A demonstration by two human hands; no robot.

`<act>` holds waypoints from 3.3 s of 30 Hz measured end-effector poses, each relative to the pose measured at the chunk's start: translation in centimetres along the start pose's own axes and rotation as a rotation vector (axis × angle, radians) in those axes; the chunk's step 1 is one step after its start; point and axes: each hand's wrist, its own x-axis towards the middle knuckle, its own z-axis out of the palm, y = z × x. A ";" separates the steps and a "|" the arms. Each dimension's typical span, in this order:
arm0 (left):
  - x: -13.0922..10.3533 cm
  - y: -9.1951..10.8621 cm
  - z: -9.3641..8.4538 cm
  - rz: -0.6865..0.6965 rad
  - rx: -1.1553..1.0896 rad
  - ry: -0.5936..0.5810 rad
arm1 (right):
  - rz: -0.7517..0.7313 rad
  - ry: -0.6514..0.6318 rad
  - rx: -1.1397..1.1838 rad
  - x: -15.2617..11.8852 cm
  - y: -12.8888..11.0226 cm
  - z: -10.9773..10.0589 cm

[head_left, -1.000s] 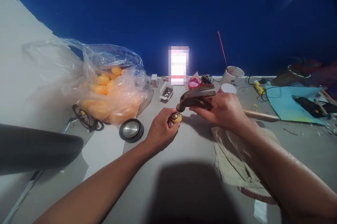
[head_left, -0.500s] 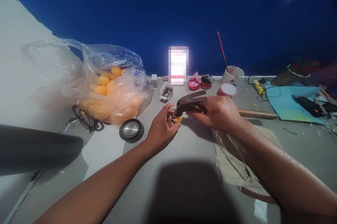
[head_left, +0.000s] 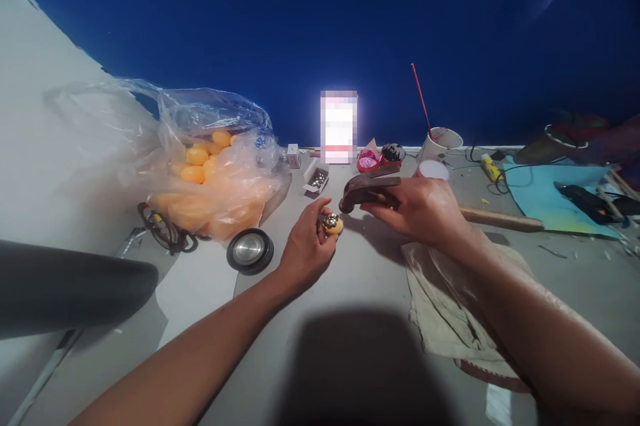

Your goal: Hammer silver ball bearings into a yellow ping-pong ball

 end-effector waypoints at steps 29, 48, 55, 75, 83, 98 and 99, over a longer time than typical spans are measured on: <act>-0.1 1.2 -0.8 0.165 -0.005 0.061 | 0.014 -0.232 0.088 1.0 1.7 1.3; -1.1 1.3 -1.3 0.236 -0.232 0.012 | -0.099 -0.256 0.788 0.0 -2.3 2.3; -1.2 1.2 -1.2 0.050 -0.308 0.014 | -0.082 -0.204 0.759 -0.4 -2.9 3.4; 0.6 1.2 -0.9 -0.385 -0.671 0.030 | 0.019 -0.322 0.146 0.7 0.8 2.6; 0.6 1.8 -1.4 -0.274 -0.375 0.075 | 0.024 -0.522 -0.050 1.0 2.1 3.0; 0.1 1.7 -0.5 -0.346 -0.654 -0.020 | 0.031 -0.174 0.139 0.3 -0.8 0.3; 0.2 1.7 -0.5 -0.338 -0.666 -0.037 | 0.017 -0.194 0.155 0.2 -1.1 0.7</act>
